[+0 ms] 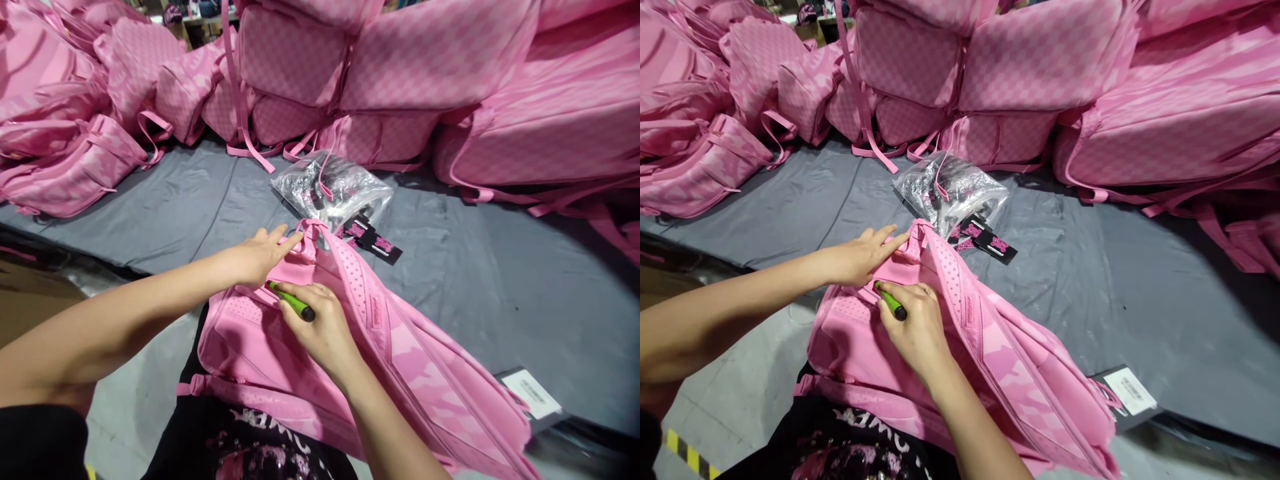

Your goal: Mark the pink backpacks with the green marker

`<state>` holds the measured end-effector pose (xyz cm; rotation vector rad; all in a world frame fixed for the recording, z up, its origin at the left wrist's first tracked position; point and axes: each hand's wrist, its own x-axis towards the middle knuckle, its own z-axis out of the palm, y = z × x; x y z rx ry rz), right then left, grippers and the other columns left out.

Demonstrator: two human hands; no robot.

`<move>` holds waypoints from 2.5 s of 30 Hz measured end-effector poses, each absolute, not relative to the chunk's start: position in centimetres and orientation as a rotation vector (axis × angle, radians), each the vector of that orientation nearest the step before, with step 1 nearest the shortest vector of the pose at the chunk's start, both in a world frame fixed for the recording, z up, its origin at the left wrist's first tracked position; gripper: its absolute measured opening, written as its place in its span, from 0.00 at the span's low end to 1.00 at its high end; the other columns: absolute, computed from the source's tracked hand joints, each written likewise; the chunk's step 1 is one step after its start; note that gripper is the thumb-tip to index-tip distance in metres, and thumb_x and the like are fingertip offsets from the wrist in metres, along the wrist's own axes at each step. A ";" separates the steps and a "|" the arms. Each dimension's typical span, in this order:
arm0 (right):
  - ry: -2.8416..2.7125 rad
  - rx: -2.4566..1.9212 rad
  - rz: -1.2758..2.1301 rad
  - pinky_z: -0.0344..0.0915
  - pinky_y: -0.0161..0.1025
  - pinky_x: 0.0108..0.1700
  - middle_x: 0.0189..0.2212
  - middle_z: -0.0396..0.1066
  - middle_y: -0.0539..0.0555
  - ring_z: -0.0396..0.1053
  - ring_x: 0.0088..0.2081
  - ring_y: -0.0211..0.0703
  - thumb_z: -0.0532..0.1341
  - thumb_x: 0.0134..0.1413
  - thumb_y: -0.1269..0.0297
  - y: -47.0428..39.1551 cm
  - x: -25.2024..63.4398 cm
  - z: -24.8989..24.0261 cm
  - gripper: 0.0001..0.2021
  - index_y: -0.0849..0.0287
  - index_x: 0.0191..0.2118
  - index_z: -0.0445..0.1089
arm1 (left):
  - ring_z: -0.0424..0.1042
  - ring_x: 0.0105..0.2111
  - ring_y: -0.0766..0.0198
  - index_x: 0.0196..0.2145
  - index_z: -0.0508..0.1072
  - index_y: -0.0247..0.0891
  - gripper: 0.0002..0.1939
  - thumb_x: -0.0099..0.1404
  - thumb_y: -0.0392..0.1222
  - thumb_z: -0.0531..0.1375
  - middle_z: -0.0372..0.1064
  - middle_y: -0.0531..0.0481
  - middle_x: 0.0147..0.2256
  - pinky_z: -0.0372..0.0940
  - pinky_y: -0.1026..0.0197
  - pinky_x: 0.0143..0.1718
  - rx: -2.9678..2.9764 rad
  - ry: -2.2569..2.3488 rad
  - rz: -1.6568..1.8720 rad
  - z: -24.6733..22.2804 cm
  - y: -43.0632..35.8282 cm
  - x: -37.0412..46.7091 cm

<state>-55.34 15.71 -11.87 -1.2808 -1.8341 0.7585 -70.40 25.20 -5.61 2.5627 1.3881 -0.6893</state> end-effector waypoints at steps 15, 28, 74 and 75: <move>-1.814 -1.313 0.759 0.66 0.52 0.53 0.41 0.80 0.55 0.75 0.42 0.50 0.62 0.57 0.68 15.7 -55.6 -11.8 0.11 0.56 0.44 0.78 | 0.57 0.61 0.43 0.70 0.30 0.45 0.58 0.52 0.26 0.61 0.30 0.34 0.71 0.64 0.51 0.52 2.577 1.373 -0.682 -5.5 25.2 -70.4; -1.755 -1.320 0.666 0.64 0.52 0.52 0.39 0.80 0.54 0.75 0.40 0.49 0.63 0.56 0.69 15.9 -56.2 -12.2 0.10 0.58 0.43 0.78 | 0.57 0.60 0.40 0.71 0.31 0.41 0.55 0.54 0.24 0.60 0.30 0.32 0.71 0.64 0.49 0.52 2.554 1.376 -0.688 -5.4 25.1 -70.1; -2.383 -2.176 0.150 0.67 0.42 0.47 0.49 0.71 0.63 0.71 0.48 0.49 0.61 0.62 0.60 29.1 -37.9 -16.3 0.16 0.64 0.51 0.70 | 0.53 0.64 0.39 0.71 0.39 0.46 0.56 0.49 0.24 0.58 0.36 0.34 0.70 0.63 0.41 0.55 2.556 1.423 -0.354 -7.7 25.0 -71.2; -2.416 -2.173 0.140 0.67 0.45 0.49 0.49 0.71 0.62 0.70 0.49 0.49 0.60 0.63 0.60 29.1 -37.9 -16.6 0.16 0.65 0.51 0.70 | 0.53 0.65 0.39 0.71 0.39 0.44 0.55 0.50 0.23 0.57 0.36 0.33 0.70 0.63 0.42 0.54 2.555 1.432 -0.379 -7.6 25.0 -71.1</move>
